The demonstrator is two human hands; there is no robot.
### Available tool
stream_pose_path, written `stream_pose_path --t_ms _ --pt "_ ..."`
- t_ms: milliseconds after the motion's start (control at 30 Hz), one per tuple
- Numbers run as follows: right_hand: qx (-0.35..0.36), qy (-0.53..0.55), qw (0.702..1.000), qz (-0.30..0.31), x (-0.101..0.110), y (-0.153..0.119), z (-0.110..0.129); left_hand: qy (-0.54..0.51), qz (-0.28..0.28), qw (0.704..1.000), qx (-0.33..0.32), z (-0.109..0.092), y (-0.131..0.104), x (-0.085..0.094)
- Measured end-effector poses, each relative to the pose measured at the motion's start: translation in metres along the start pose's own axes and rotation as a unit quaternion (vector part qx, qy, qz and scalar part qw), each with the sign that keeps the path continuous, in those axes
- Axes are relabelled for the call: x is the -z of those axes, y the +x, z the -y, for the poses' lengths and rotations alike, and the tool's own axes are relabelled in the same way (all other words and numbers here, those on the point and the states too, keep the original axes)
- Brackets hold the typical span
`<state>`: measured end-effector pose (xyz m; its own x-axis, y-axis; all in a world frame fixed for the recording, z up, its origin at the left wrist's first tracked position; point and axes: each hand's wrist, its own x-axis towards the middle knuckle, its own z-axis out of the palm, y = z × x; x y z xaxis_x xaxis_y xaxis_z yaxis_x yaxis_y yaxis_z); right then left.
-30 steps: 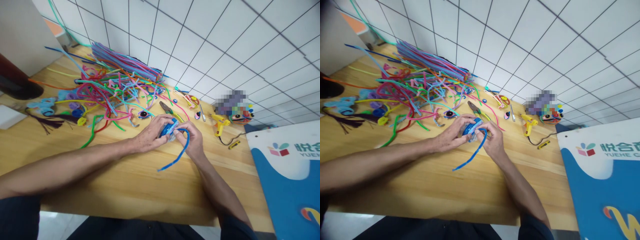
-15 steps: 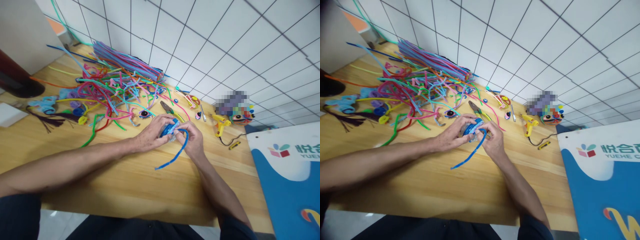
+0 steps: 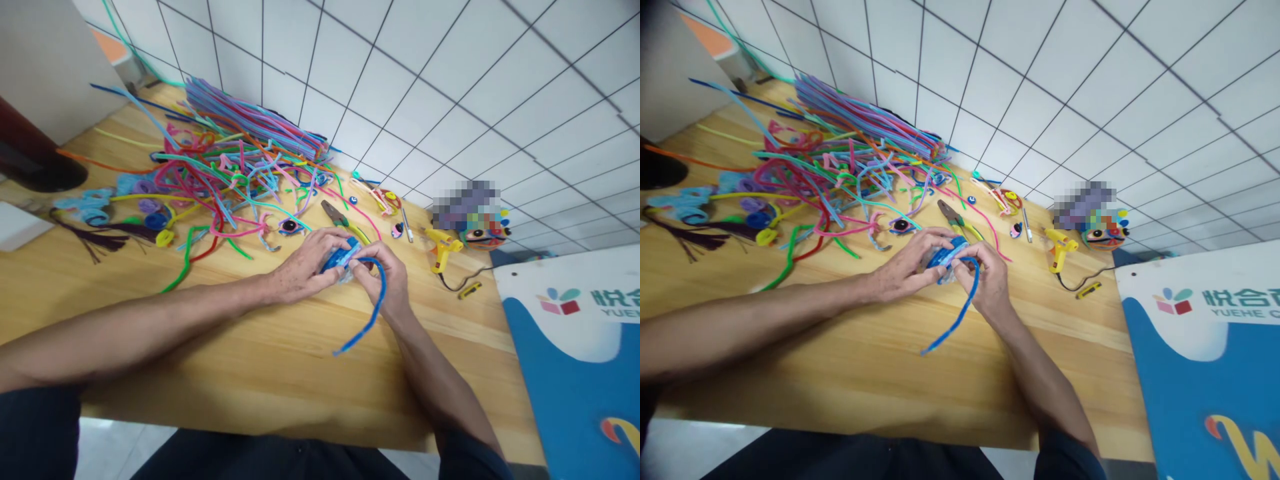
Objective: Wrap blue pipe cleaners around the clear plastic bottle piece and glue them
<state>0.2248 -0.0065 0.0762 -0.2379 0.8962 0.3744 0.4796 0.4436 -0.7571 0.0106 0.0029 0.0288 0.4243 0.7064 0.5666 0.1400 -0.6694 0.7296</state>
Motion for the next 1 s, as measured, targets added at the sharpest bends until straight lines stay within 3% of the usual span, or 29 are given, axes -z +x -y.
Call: stream_pose_path --t_ms 433,1000 --pt "-0.009 0.005 1.000 0.010 0.0012 -0.0025 0.0029 0.019 -0.025 0.999 -0.020 0.0026 0.0047 -0.0014" --pt "-0.037 0.018 0.999 -0.001 -0.0009 -0.0025 -0.0018 -0.019 -0.006 1.000 0.002 -0.0048 0.0027 0.0043"
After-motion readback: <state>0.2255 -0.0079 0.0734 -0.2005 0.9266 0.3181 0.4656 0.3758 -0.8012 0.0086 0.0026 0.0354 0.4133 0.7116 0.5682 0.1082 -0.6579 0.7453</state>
